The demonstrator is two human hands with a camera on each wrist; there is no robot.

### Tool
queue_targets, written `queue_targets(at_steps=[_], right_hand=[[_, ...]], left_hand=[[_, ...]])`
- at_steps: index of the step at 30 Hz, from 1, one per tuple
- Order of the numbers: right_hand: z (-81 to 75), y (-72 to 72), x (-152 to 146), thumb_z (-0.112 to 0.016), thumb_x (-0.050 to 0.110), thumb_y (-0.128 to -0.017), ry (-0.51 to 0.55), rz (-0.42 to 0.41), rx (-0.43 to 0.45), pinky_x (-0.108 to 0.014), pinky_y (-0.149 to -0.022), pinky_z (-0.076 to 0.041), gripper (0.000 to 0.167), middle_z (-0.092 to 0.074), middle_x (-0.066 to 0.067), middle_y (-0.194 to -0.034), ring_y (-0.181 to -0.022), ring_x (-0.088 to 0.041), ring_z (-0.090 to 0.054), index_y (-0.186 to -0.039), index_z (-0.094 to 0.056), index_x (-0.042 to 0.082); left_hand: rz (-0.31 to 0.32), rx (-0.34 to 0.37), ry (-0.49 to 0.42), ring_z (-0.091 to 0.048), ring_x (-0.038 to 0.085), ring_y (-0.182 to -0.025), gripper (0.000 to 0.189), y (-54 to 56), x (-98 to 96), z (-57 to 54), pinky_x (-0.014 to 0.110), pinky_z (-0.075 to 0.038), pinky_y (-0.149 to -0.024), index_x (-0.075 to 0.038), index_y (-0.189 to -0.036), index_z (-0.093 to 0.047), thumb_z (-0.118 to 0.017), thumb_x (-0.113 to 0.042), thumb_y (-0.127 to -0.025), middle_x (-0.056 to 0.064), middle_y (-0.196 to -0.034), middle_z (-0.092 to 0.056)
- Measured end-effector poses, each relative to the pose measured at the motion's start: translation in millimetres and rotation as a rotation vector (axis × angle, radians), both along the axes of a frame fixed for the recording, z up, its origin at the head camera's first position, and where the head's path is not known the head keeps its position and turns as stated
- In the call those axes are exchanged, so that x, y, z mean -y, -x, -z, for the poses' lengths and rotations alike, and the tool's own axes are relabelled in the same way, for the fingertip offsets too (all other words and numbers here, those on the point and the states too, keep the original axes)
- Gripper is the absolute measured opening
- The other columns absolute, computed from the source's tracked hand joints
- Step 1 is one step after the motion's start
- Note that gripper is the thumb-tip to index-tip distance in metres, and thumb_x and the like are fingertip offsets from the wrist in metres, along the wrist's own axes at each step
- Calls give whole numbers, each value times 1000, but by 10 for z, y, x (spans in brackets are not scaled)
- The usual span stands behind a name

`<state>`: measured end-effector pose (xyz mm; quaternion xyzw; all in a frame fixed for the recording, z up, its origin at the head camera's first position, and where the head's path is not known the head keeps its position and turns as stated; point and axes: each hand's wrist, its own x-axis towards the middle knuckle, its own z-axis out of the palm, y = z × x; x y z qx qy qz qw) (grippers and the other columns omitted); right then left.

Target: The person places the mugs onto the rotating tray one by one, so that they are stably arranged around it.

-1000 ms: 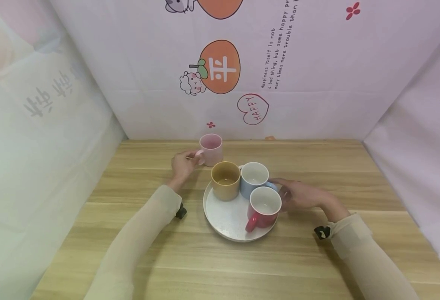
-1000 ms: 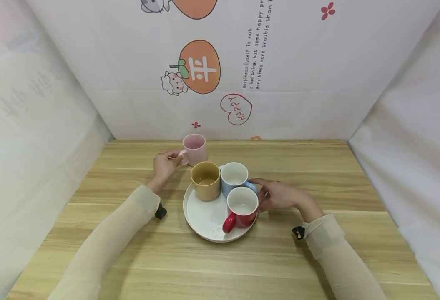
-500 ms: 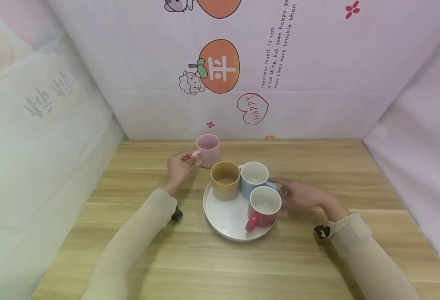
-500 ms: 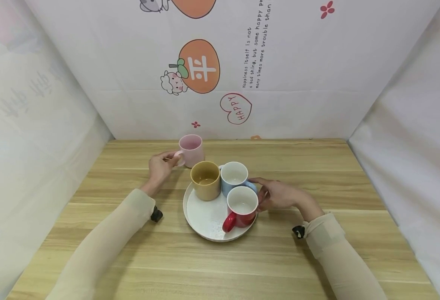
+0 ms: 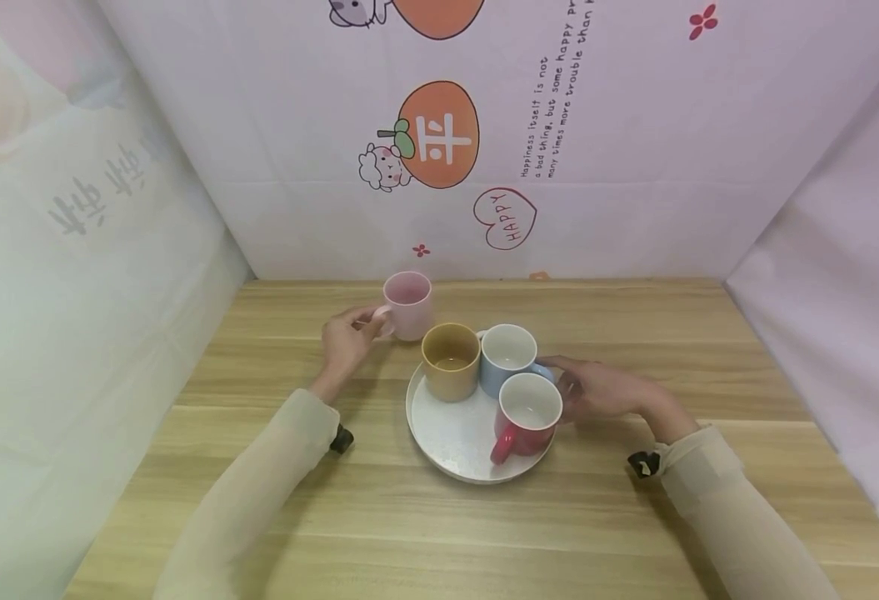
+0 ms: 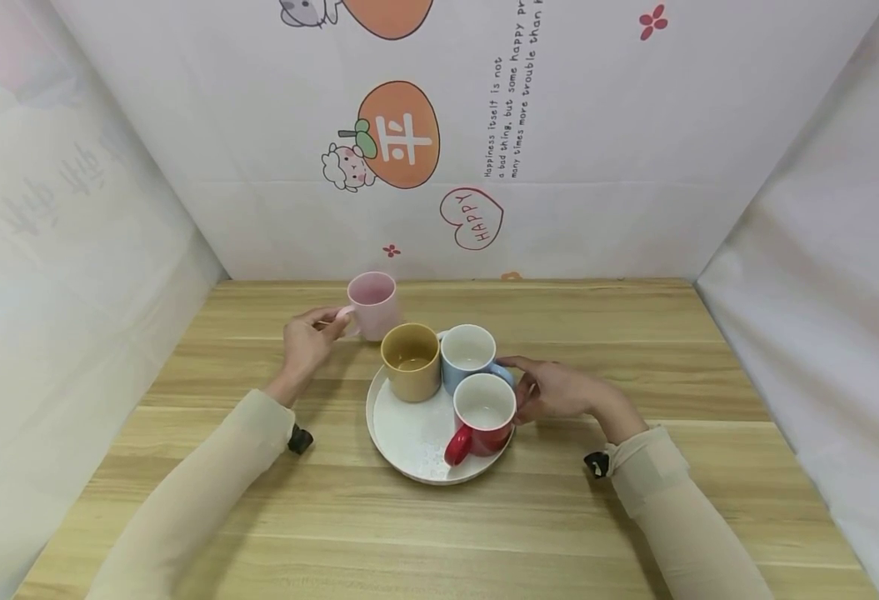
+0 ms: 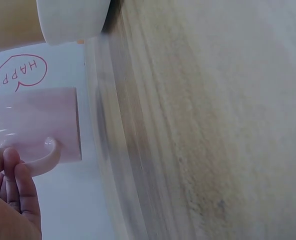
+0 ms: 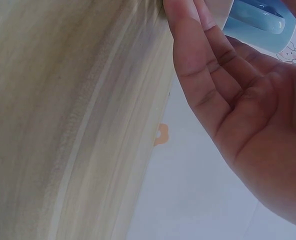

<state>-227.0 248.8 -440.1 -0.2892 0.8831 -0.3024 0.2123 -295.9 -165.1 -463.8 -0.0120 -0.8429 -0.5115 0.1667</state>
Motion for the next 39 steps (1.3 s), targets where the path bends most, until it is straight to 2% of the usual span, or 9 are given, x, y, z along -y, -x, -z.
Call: queue_targets(at_steps=[10,16,21,26,31,34,39], right_hand=[[19,-5,-5,-78,16,-84,4,0,0,-29,-80,-58,79,-71,-2,-97,-89,-18,-69,-152,-36,15],[16,-6,-18,-77,16,-84,2,-10,-25,-29,-80,-57,80,-70,-2,-97,-89,-16,-68,-152,-36,14],[23,-4,-12,-77,15,-83,-2,-6,-26,-28,-80,-57,80,-70,0,-96,-89,-16,-68,-152,-36,15],[39,-5,-3,-77,15,-83,-15,-1,-37,-29,-80,-57,80,-70,1,-95,-88,-15,-68,-152,-36,15],[50,2,-9,-77,17,-84,-10,-5,-41,-28,-80,-57,80,-70,1,-95,-88,-14,-67,-152,-36,16],[55,7,-10,-77,17,-85,-10,-9,-46,-28,-80,-57,79,-70,1,-95,-87,-13,-67,-152,-36,17],[55,14,-13,-77,18,-85,-16,-5,-53,-28,-81,-57,79,-70,2,-95,-88,-13,-67,-152,-36,18]], left_hand=[[-4,7,-5,-64,14,-71,27,-152,79,-32,16,-52,-57,-6,-107,-77,-79,-23,-86,17,-97,-76],[23,-14,-50,-67,12,-72,25,-236,133,-98,17,-55,-58,-4,-106,-77,-79,-20,-87,18,-100,-76],[35,-1,-92,-67,5,-68,24,-319,183,-151,20,-58,-59,-4,-105,-77,-79,-20,-87,18,-101,-76],[23,22,-105,-66,4,-71,28,-422,230,-215,20,-58,-61,-7,-105,-78,-80,-26,-86,17,-105,-76],[37,40,-184,-67,3,-71,30,-518,273,-260,19,-58,-61,-4,-106,-77,-81,-25,-85,21,-107,-74],[50,21,-196,-67,2,-69,30,-575,289,-290,18,-58,-60,-1,-106,-76,-81,-21,-85,23,-107,-73],[51,-16,-162,-66,0,-69,27,-668,319,-344,15,-56,-60,-1,-105,-76,-80,-19,-86,21,-107,-74]])
